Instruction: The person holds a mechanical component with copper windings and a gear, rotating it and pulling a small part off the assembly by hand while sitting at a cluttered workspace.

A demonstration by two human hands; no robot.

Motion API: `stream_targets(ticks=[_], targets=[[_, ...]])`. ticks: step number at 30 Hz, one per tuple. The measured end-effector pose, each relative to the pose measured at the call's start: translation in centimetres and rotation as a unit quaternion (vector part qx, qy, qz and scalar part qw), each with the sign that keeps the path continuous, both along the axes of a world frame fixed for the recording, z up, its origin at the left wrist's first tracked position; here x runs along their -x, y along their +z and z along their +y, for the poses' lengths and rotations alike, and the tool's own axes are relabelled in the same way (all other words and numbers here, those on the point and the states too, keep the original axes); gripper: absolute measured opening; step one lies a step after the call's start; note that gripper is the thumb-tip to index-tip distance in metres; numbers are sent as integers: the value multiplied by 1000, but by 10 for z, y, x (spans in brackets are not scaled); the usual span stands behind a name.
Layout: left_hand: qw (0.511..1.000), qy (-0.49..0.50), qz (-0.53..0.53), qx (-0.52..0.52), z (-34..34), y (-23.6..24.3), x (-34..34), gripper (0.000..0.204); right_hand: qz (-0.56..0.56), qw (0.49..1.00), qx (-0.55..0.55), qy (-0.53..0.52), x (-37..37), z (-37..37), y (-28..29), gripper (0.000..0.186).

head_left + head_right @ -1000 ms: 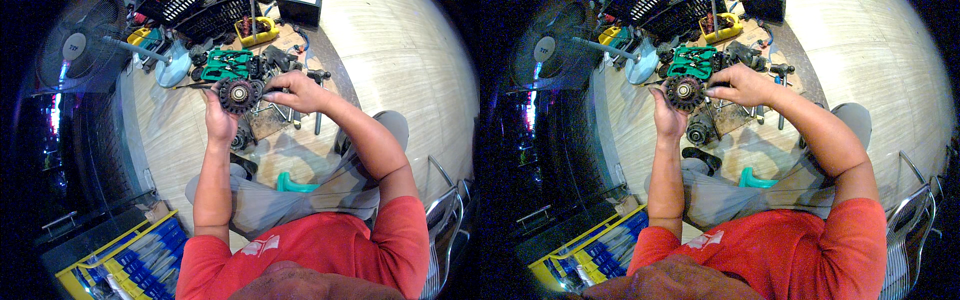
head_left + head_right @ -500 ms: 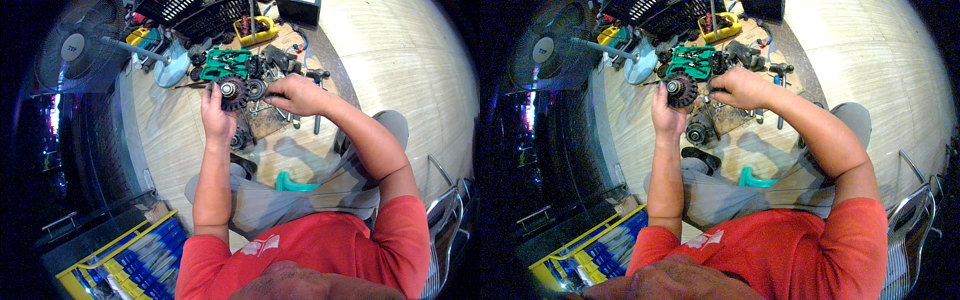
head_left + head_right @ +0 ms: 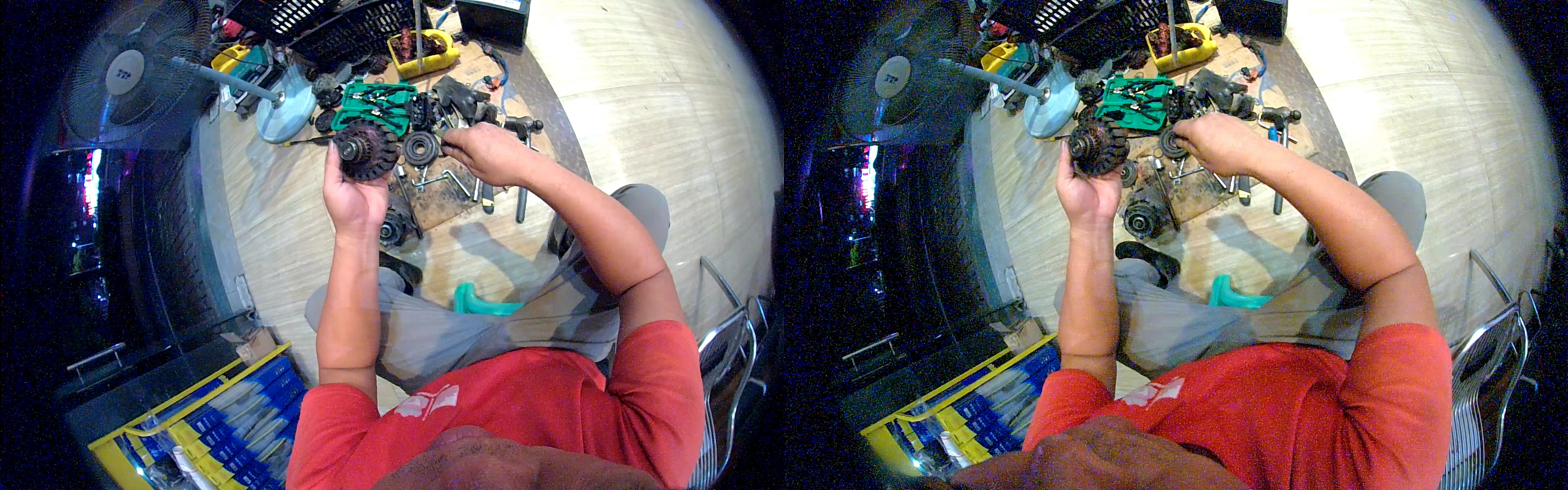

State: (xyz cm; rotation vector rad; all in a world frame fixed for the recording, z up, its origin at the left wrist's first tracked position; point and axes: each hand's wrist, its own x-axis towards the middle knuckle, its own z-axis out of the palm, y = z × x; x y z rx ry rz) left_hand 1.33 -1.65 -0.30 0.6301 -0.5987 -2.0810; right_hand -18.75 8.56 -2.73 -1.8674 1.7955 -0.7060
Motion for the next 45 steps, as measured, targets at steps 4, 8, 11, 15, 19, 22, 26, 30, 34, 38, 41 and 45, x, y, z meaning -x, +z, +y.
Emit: stream_targets(ticks=[4, 8, 11, 15, 19, 22, 26, 30, 34, 38, 41, 45], targets=[[1000, -8, 4, 1, -4, -3, -5, 37, 13, 1000, 1, -25, 3, -3, -4, 22], [1000, -22, 3, 6, -3, -2, -5, 35, 13, 999, 0, -40, 13, -5, -13, 23], [998, -48, 6, 37, -5, -8, -9, 33, 9, 999, -22, -38, 14, -5, -19, 23], [995, -73, -14, 59, 3, -3, -6, 33, 4, 999, -27, -21, 11, -2, -21, 26], [988, -111, -17, 111, 6, -4, -6, 34, -23, 999, -12, 25, 3, 4, -9, 34], [985, -127, -19, 117, 11, -3, -2, 34, -81, 995, 32, 50, 0, 4, -11, 38], [979, -161, -15, 121, 13, -3, 0, 42, -147, 987, 41, 49, -7, 4, -5, 38], [967, -206, -32, 145, 14, -6, 1, 54, -171, 982, 73, 34, -10, 6, -7, 33], [955, -237, -49, 173, 15, -5, 2, 60, -189, 979, 58, 41, -8, 3, -10, 26], [957, -240, -54, 154, 16, -4, 3, 63, -161, 985, 55, -11, -6, 5, -6, 21], [958, -232, -65, 158, 14, -5, 3, 64, -146, 984, 101, -19, -3, 5, -6, 21], [956, -236, -66, 161, 15, -1, 4, 62, -139, 983, 120, -24, -3, 7, -4, 25]])
